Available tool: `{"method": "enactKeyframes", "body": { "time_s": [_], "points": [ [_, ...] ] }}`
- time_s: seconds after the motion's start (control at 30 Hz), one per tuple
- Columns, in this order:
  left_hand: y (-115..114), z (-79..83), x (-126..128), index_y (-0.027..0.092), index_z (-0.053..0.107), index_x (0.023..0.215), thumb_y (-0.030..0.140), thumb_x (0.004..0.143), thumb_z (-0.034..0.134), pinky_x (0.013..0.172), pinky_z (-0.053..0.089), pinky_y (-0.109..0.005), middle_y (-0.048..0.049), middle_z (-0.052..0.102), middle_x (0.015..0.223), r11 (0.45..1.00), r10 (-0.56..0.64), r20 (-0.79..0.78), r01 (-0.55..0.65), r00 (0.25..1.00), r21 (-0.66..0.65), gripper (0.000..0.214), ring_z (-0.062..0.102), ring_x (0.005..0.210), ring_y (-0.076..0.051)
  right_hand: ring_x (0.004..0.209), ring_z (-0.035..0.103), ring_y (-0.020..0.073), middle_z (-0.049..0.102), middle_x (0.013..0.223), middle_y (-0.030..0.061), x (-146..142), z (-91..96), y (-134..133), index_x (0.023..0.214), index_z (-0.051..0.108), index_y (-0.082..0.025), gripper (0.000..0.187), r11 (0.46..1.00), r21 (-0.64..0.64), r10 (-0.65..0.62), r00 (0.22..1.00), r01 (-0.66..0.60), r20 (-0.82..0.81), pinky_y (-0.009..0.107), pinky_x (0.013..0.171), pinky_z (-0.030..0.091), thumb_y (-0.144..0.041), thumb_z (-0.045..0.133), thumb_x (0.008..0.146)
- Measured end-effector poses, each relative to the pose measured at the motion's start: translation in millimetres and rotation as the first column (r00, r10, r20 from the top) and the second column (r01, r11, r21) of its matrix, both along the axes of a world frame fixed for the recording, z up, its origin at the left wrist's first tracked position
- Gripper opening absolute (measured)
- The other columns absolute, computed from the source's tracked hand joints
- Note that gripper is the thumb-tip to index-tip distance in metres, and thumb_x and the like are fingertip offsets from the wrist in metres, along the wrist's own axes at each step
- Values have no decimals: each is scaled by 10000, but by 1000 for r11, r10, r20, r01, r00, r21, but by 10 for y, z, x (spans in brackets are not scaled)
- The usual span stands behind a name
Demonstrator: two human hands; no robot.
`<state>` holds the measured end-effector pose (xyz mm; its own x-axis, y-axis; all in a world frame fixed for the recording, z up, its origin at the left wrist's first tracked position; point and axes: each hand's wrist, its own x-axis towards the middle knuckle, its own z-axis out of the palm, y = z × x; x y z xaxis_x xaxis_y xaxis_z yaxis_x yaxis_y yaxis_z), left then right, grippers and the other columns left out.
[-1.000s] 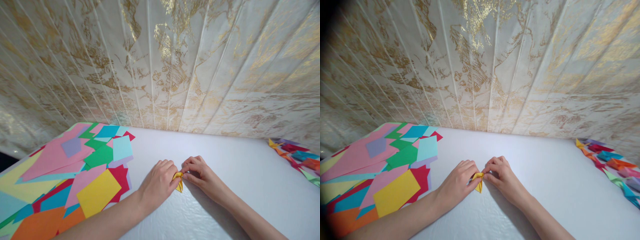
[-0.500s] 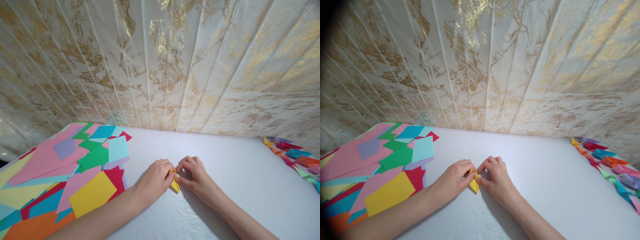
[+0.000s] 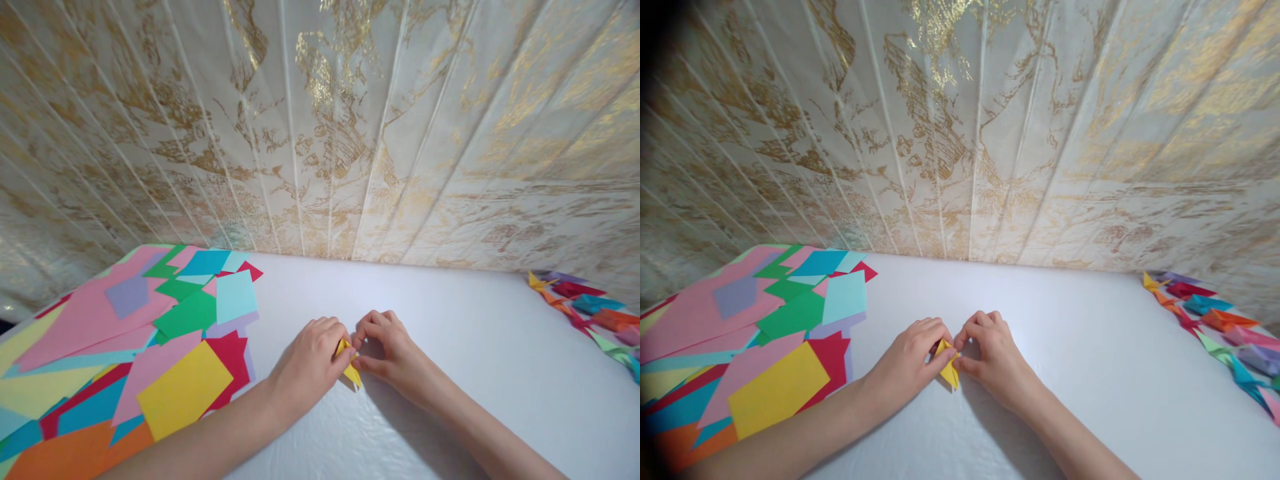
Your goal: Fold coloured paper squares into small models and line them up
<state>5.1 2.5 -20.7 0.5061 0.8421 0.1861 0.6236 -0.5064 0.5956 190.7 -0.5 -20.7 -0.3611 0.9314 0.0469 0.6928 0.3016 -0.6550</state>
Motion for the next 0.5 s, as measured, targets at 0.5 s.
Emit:
{"method": "enactKeyframes", "body": {
  "time_s": [0.5],
  "points": [
    [5,35,-35,195,611,773,149,966,526,728,412,-275,18,603,768,997,-15,111,23,994,-67,215,574,780,-167,945,491,241,635,905,19,0,31,-11,711,598,-217,196,1000,-9,9,999,-10,-40,430,888,421,-76,716,780]
  ]
}}
